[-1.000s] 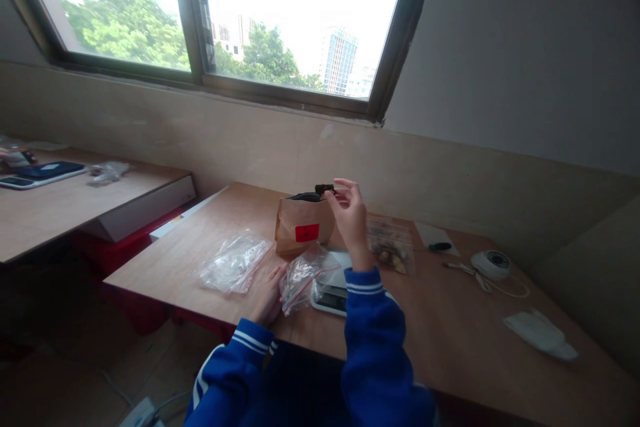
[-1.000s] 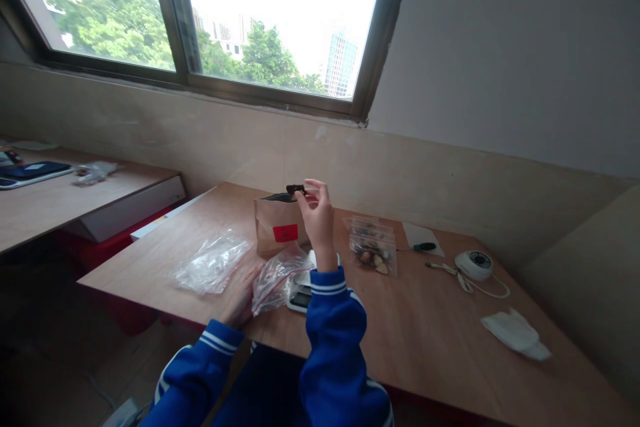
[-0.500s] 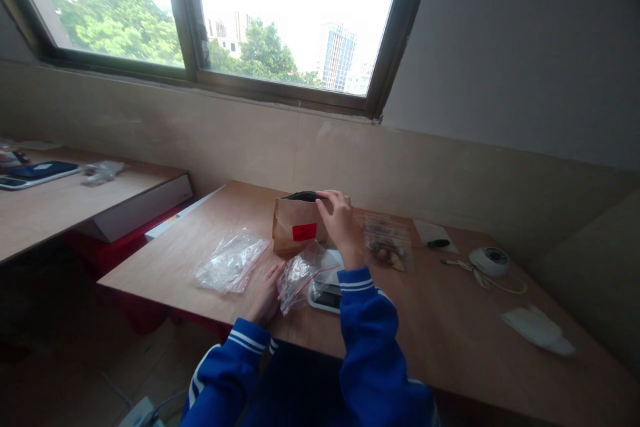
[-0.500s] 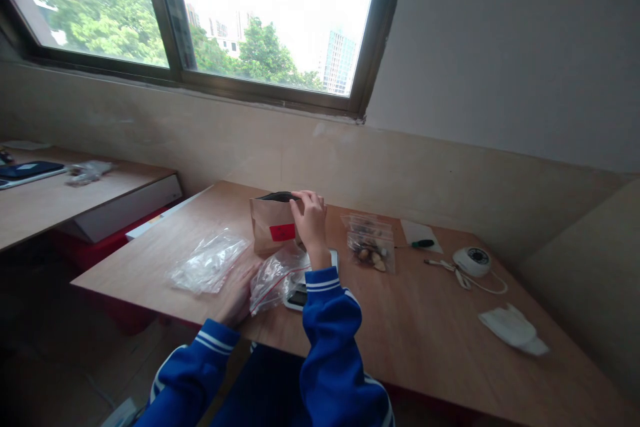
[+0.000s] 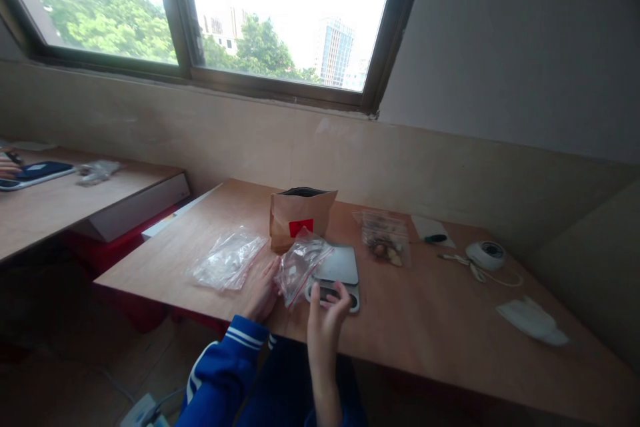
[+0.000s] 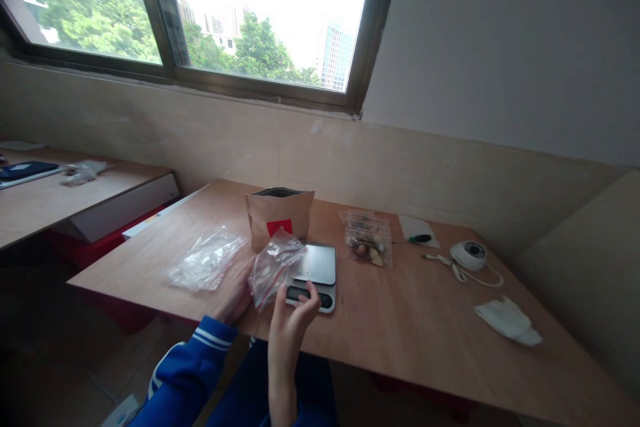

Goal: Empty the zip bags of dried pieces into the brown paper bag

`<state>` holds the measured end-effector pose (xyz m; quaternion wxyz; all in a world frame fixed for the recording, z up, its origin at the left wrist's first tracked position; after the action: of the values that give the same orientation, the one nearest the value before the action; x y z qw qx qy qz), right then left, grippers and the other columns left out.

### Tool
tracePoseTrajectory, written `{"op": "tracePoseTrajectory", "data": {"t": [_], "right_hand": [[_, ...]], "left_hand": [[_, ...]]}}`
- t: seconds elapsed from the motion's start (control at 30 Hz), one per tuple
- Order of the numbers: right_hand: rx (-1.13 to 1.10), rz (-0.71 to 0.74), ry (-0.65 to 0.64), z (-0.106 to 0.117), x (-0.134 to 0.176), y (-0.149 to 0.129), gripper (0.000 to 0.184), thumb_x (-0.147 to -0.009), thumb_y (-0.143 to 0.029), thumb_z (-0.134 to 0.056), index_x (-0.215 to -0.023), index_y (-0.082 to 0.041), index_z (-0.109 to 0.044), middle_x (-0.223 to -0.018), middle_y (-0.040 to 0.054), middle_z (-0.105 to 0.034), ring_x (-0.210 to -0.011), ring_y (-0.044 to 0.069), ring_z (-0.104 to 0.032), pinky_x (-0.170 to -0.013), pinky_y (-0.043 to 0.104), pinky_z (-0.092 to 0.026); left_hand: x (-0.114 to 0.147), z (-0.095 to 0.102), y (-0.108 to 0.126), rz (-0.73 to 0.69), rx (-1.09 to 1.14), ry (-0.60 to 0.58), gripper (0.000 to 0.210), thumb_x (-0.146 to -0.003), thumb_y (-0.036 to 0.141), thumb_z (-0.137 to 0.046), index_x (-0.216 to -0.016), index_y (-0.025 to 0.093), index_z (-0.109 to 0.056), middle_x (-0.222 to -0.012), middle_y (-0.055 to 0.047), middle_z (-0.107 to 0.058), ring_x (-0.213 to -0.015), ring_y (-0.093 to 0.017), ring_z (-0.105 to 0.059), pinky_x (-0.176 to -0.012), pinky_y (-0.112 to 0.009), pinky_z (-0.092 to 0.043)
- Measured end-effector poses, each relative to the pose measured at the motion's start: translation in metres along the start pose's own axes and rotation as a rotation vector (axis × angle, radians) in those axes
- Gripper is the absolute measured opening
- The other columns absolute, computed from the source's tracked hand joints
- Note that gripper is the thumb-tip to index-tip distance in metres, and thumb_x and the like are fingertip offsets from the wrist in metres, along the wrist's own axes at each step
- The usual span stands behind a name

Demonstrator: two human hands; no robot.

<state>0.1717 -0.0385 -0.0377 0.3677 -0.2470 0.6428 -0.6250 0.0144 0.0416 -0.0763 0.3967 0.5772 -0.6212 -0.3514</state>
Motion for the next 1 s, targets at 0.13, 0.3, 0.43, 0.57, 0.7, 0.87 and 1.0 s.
{"op": "tracePoseTrajectory", "data": {"t": [0.13,0.3,0.43,0.57,0.7,0.87,1.0], "right_hand": [[-0.151,-0.102,-0.176,-0.024,0.019,0.011,0.058,-0.075,-0.054,-0.063,-0.117,-0.020,-0.041,-0.108,0.0122,-0.056,-0.081,0.019,-0.059,-0.070,0.032,-0.051],[-0.303,-0.171,-0.296,-0.020,0.005,0.013,0.049,-0.077,-0.051,-0.063,-0.110,-0.020,-0.045,-0.089,0.0058,-0.063,-0.075,0.019,-0.064,-0.067,0.029,-0.052],[-0.316,-0.157,-0.411,-0.014,-0.006,0.009,0.044,-0.076,-0.049,-0.065,-0.106,-0.018,-0.053,-0.093,0.0076,-0.065,-0.084,0.020,-0.064,-0.071,0.029,-0.051],[-0.273,-0.148,-0.570,-0.017,-0.004,0.006,0.041,-0.077,-0.046,-0.066,-0.105,-0.019,-0.056,-0.079,0.0023,-0.062,-0.062,0.014,-0.058,-0.051,0.023,-0.046],[-0.244,-0.170,-0.656,-0.021,0.001,0.006,0.039,-0.076,-0.050,-0.066,-0.098,-0.019,-0.057,-0.068,-0.0044,-0.051,-0.041,0.005,-0.042,-0.037,0.018,-0.034],[-0.261,-0.204,-0.692,-0.028,0.010,0.007,0.040,-0.074,-0.055,-0.066,-0.091,-0.019,-0.056,-0.063,-0.0075,-0.043,-0.039,0.003,-0.038,-0.033,0.015,-0.029],[-0.327,-0.229,-0.604,-0.028,0.010,0.009,0.043,-0.073,-0.056,-0.066,-0.091,-0.018,-0.056,-0.064,-0.0059,-0.049,-0.039,0.004,-0.039,-0.033,0.015,-0.030]], "left_hand": [[0.010,-0.004,-0.001,0.031,0.016,-0.019,0.033,-0.082,0.048,-0.055,-0.099,0.021,-0.063,-0.087,-0.005,-0.067,-0.058,-0.015,-0.056,-0.044,-0.025,-0.038],[0.019,0.000,0.003,0.020,-0.007,-0.039,0.035,-0.080,0.046,-0.058,-0.106,0.023,-0.061,-0.099,-0.006,-0.069,-0.079,-0.020,-0.064,-0.065,-0.030,-0.049],[0.016,0.003,0.014,0.080,-0.120,-0.004,0.052,-0.080,0.057,-0.052,-0.110,0.016,-0.063,-0.102,-0.010,-0.069,-0.087,-0.021,-0.064,-0.071,-0.030,-0.049],[0.011,0.002,0.032,0.090,-0.250,0.098,0.059,-0.077,0.063,-0.052,-0.107,0.014,-0.063,-0.099,-0.011,-0.067,-0.081,-0.019,-0.064,-0.064,-0.027,-0.049],[0.011,-0.007,0.061,-0.089,-0.402,0.136,0.046,-0.076,0.060,-0.055,-0.091,0.017,-0.060,-0.076,-0.002,-0.063,-0.053,-0.011,-0.055,-0.045,-0.021,-0.041],[0.013,-0.009,0.087,-0.272,-0.569,0.198,0.042,-0.081,0.061,-0.046,-0.074,0.020,-0.049,-0.056,0.005,-0.051,-0.035,-0.007,-0.035,-0.033,-0.020,-0.026],[0.015,-0.005,0.082,-0.167,-0.522,0.145,0.049,-0.082,0.065,-0.041,-0.085,0.018,-0.055,-0.055,0.003,-0.053,-0.043,-0.011,-0.046,-0.043,-0.023,-0.038]]}}
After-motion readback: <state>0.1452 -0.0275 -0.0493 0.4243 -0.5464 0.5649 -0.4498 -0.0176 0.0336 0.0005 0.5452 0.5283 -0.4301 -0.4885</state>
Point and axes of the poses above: each hand's wrist, its own x-axis away from the middle knuckle, its own z-axis out of the back of the hand, y = z × x, the point moved 8 cm from there along -x, towards the middle knuckle
